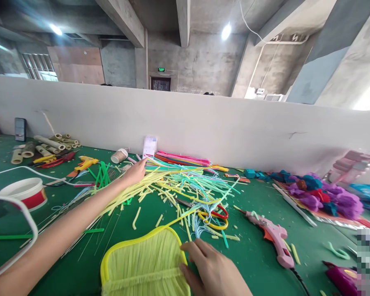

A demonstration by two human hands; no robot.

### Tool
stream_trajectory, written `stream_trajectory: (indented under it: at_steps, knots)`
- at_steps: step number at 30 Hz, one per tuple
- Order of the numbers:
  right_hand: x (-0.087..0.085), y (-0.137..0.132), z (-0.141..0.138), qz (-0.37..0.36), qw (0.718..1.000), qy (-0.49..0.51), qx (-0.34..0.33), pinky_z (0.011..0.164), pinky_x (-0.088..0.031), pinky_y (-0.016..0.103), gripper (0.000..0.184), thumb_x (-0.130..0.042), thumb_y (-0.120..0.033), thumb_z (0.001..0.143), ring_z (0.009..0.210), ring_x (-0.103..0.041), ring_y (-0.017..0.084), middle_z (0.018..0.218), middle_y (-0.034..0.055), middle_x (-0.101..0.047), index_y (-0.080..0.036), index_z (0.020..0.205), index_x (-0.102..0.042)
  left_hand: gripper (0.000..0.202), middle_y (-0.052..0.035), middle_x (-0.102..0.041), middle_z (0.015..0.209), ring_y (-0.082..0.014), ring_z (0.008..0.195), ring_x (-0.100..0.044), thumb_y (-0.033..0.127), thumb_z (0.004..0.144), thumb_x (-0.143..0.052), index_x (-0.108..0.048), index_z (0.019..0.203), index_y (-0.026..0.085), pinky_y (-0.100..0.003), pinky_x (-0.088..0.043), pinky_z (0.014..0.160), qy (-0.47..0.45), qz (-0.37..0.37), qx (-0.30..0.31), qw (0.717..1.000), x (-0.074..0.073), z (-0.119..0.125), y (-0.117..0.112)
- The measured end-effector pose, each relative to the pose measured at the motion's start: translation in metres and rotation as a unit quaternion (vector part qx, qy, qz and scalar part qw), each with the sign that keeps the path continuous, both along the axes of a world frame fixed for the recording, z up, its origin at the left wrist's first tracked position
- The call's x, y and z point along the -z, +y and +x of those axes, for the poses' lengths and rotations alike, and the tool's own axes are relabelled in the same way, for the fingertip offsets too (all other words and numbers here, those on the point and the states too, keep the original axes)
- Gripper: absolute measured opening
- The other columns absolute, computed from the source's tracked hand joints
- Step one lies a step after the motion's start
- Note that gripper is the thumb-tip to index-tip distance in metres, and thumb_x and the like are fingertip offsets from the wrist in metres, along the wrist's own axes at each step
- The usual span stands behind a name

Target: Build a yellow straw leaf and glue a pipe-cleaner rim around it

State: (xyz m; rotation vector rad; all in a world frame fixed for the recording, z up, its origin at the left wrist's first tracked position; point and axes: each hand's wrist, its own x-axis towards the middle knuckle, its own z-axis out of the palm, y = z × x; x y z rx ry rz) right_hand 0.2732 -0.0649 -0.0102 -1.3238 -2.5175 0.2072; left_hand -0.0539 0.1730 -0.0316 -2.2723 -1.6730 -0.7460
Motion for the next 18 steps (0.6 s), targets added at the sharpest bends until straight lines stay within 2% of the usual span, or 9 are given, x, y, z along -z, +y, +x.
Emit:
stream_trajectory:
  at_steps: [2,4,6,7,9,11,13,15,18]
  knots:
    - [-0.023,0.017,-0.009,-0.011,1.0,-0.008,0.002,0.07,-0.053,0.027,0.023,-0.045,-0.029,0.096,0.083,-0.069,0.018,0.097,0.0039,-0.07,-0.027,0.108,-0.064,0.046,-0.0171,-0.053,0.138,-0.0257,0.124,-0.054,0.011,0.096,-0.044,-0.042,0.142,0.014,-0.042,-0.047,0.101,-0.015,0.029,0.008,0.999,-0.007,0.011,-0.01]
    - [-0.044,0.046,-0.025,-0.01,1.0,-0.016,0.005,0.071,-0.051,0.026,0.024,-0.044,-0.028,0.097,0.084,-0.068,0.017,0.097,0.0041,-0.071,-0.025,0.102,-0.067,0.055,-0.0195,-0.047,0.145,-0.0263,0.134,-0.045,0.004,0.094,-0.035,-0.03,0.149,0.01,-0.042,-0.041,0.109,-0.022,0.055,0.014,0.998,-0.016,0.022,-0.02]
    - [-0.056,0.085,-0.047,0.003,0.998,-0.057,0.03,0.076,-0.05,0.027,0.024,-0.046,-0.023,0.095,0.087,-0.067,0.018,0.094,0.005,-0.072,-0.022,0.096,-0.07,0.056,-0.0177,-0.046,0.147,-0.0256,0.139,-0.039,0.004,0.094,-0.031,-0.031,0.15,0.011,-0.043,-0.034,0.114,-0.01,0.064,0.033,0.997,-0.022,0.031,-0.027]
    - [-0.058,0.106,-0.059,0.002,0.994,-0.09,0.066,0.079,-0.049,0.027,0.024,-0.047,-0.021,0.094,0.09,-0.067,0.018,0.095,0.0058,-0.072,-0.02,0.094,-0.071,0.053,-0.0147,-0.05,0.144,-0.0244,0.138,-0.041,0.006,0.094,-0.033,-0.039,0.147,0.014,-0.042,-0.034,0.114,0.006,0.056,0.053,0.997,-0.023,0.034,-0.03]
    - [-0.053,0.148,-0.084,-0.005,0.989,-0.111,0.098,0.082,-0.05,0.031,0.022,-0.049,-0.018,0.094,0.094,-0.066,0.02,0.098,0.0079,-0.071,-0.017,0.094,-0.071,0.042,-0.0086,-0.06,0.136,-0.0237,0.135,-0.045,0.014,0.093,-0.044,-0.058,0.133,0.022,-0.04,-0.036,0.113,0.051,0.025,0.096,0.994,-0.021,0.039,-0.032]
    - [-0.042,0.183,-0.105,-0.024,0.983,-0.131,0.124,0.081,-0.053,0.035,0.02,-0.054,-0.026,0.096,0.094,-0.065,0.02,0.104,0.0079,-0.068,-0.015,0.104,-0.068,0.029,-0.0068,-0.064,0.132,-0.0272,0.134,-0.047,0.022,0.089,-0.057,-0.07,0.115,0.025,-0.044,-0.037,0.111,0.096,-0.013,0.123,0.988,-0.014,0.041,-0.032]
    - [-0.027,0.208,-0.118,-0.039,0.978,-0.147,0.144,0.085,-0.054,0.041,0.032,-0.059,-0.036,0.094,0.101,-0.063,0.02,0.12,0.0085,-0.061,-0.017,0.121,-0.059,0.024,-0.0091,-0.061,0.137,-0.0325,0.136,-0.044,0.027,0.085,-0.063,-0.073,0.107,0.024,-0.054,-0.033,0.112,0.127,-0.04,0.118,0.984,-0.005,0.038,-0.03]
    - [-0.014,0.225,-0.126,-0.044,0.975,-0.156,0.155,0.087,-0.054,0.042,0.036,-0.06,-0.036,0.094,0.104,-0.062,0.021,0.124,0.0095,-0.059,-0.017,0.124,-0.057,0.024,-0.0111,-0.056,0.142,-0.0351,0.138,-0.041,0.027,0.085,-0.063,-0.073,0.107,0.024,-0.061,-0.027,0.112,0.147,-0.059,0.098,0.982,0.002,0.033,-0.029]
    - [0.002,0.241,-0.131,-0.043,0.973,-0.159,0.163,0.087,-0.054,0.043,0.035,-0.059,-0.036,0.094,0.104,-0.062,0.022,0.124,0.0094,-0.059,-0.017,0.124,-0.057,0.027,-0.0126,-0.048,0.149,-0.0343,0.141,-0.037,0.026,0.089,-0.058,-0.07,0.113,0.023,-0.062,-0.021,0.113,0.168,-0.08,0.074,0.98,0.006,0.025,-0.028]
